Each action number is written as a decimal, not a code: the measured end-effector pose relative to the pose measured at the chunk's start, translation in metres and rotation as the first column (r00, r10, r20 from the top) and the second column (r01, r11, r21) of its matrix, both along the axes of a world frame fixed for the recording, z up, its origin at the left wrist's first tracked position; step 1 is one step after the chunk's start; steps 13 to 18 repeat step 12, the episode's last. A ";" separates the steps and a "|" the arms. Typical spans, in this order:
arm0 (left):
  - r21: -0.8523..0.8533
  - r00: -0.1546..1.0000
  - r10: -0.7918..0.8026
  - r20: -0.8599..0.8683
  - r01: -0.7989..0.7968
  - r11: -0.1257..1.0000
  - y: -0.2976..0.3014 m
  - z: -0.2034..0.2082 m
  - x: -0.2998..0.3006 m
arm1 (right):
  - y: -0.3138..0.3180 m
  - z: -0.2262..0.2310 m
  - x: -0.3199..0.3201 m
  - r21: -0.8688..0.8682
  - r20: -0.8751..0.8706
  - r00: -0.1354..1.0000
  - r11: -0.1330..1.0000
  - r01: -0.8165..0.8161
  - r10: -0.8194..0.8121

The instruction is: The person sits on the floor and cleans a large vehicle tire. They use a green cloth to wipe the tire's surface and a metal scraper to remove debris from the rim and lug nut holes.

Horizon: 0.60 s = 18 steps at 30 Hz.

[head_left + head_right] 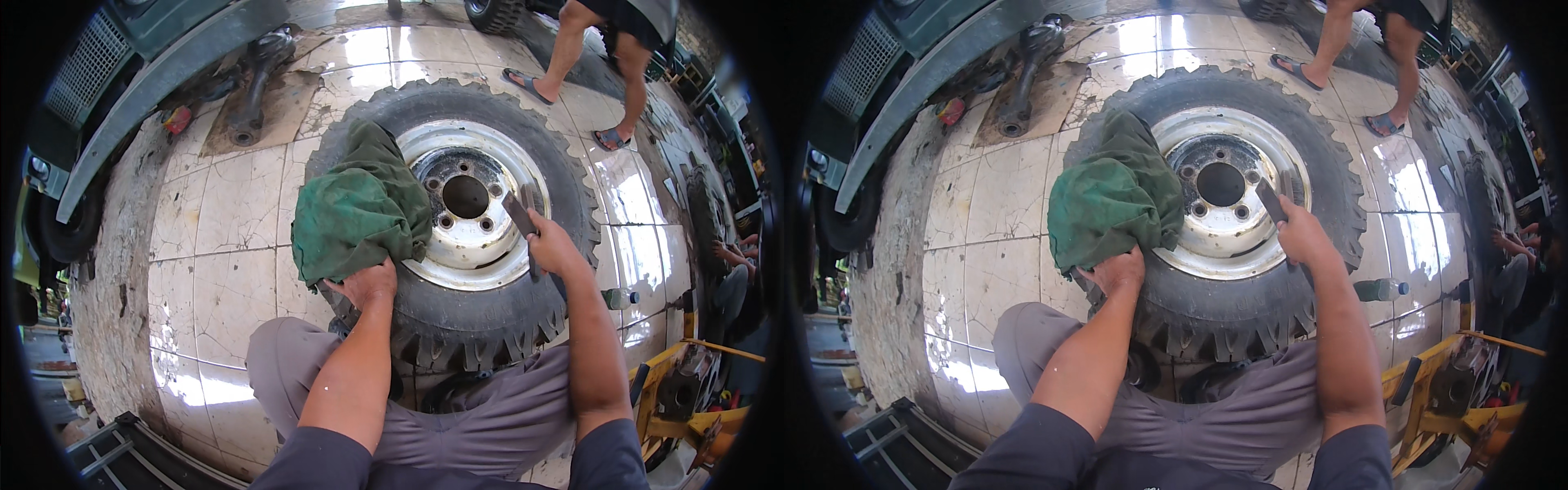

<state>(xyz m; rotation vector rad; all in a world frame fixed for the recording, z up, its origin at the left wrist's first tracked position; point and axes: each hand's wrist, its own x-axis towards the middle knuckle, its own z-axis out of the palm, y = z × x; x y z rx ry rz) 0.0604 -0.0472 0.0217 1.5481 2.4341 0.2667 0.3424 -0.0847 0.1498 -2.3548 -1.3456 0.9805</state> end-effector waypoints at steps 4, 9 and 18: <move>-0.008 1.000 -0.001 -0.018 0.001 1.000 0.002 0.000 0.001 | 0.022 -0.025 -0.003 0.041 0.003 0.994 0.993 0.112 -0.113; -0.052 1.000 -0.021 -0.003 0.021 0.998 0.004 0.005 0.004 | 0.045 -0.082 0.032 0.069 0.233 0.972 0.997 -0.037 0.020; -0.050 0.999 -0.027 -0.032 0.025 0.998 0.007 0.005 -0.001 | 0.052 -0.078 0.022 -0.023 0.138 0.988 0.997 0.075 -0.071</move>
